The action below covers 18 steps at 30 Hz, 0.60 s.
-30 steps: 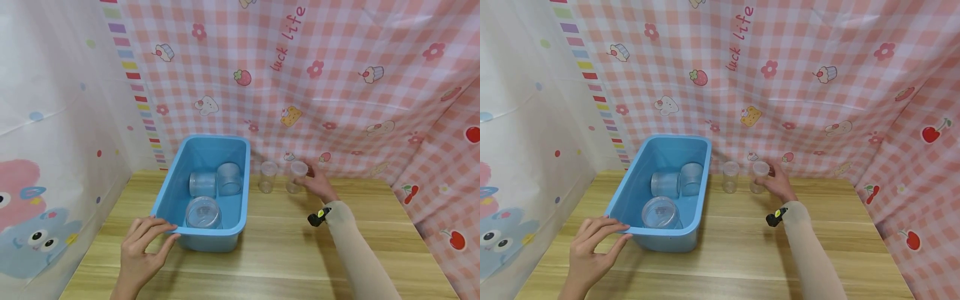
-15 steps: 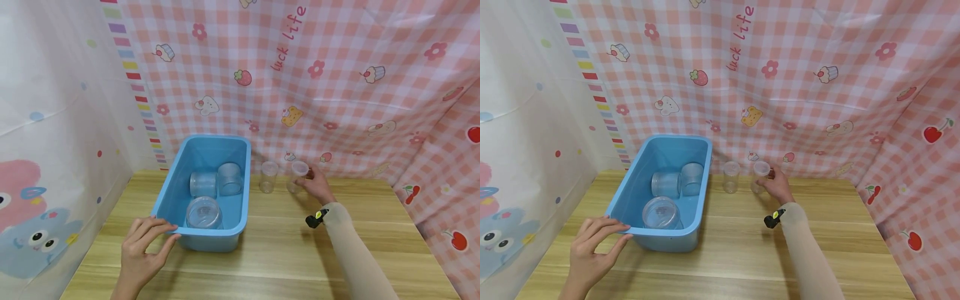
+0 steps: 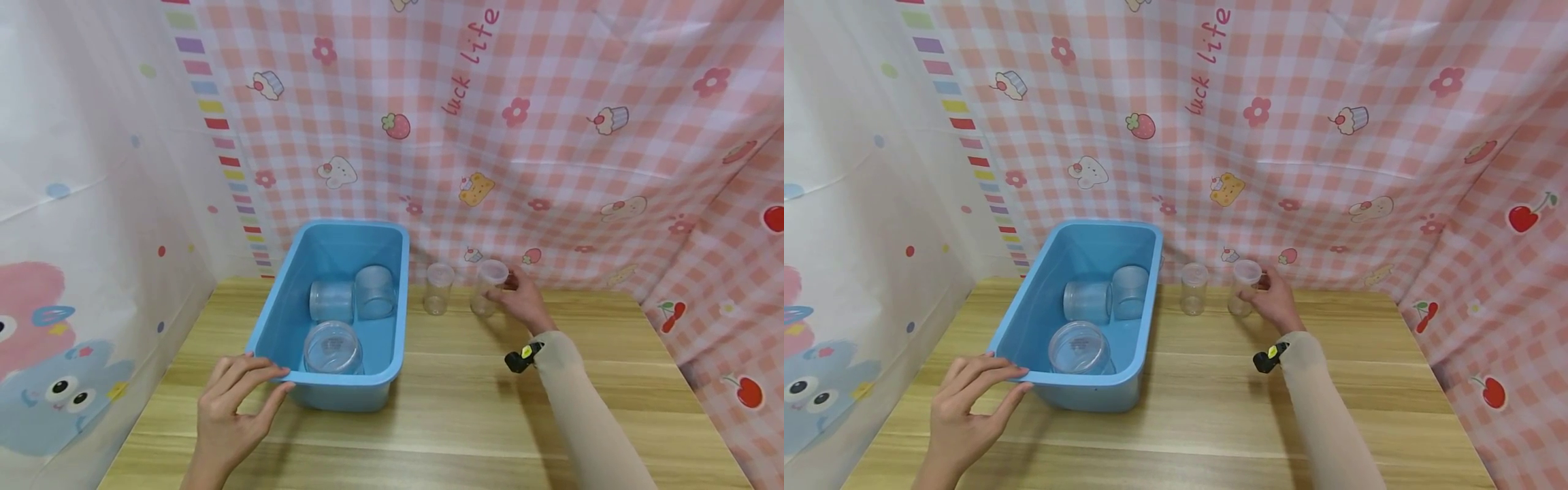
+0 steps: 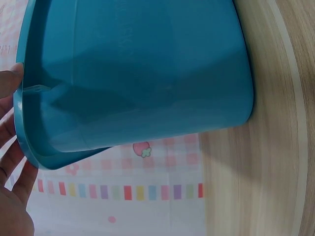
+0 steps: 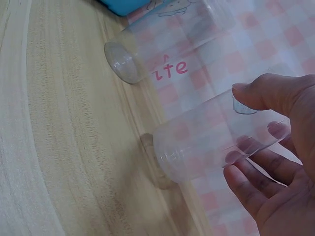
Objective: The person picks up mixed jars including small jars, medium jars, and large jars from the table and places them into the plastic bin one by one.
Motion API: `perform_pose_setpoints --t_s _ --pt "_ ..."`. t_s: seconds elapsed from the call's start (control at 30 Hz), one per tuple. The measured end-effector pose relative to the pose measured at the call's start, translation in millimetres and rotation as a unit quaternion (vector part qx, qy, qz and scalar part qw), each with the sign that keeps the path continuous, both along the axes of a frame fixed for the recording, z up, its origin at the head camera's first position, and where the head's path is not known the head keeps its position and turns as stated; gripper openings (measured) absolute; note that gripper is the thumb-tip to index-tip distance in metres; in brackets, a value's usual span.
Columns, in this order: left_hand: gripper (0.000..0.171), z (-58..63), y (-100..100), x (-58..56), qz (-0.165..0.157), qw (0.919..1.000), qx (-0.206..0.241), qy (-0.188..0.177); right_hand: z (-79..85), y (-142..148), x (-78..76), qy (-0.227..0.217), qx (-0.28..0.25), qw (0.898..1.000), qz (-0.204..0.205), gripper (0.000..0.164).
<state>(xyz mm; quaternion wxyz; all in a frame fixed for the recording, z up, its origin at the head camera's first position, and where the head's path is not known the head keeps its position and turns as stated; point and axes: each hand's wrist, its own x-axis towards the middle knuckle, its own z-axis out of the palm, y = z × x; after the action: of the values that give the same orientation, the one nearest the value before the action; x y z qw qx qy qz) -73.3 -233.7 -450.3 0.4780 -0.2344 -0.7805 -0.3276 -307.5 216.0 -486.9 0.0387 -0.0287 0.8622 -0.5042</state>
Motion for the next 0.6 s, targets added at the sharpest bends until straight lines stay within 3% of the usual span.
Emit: perform_pose_setpoints --t_s 0.6 --pt "0.040 -3.6 -3 0.4 0.006 0.9999 -0.005 -0.013 15.5 -1 8.0 0.008 0.005 1.000 0.006 0.074"
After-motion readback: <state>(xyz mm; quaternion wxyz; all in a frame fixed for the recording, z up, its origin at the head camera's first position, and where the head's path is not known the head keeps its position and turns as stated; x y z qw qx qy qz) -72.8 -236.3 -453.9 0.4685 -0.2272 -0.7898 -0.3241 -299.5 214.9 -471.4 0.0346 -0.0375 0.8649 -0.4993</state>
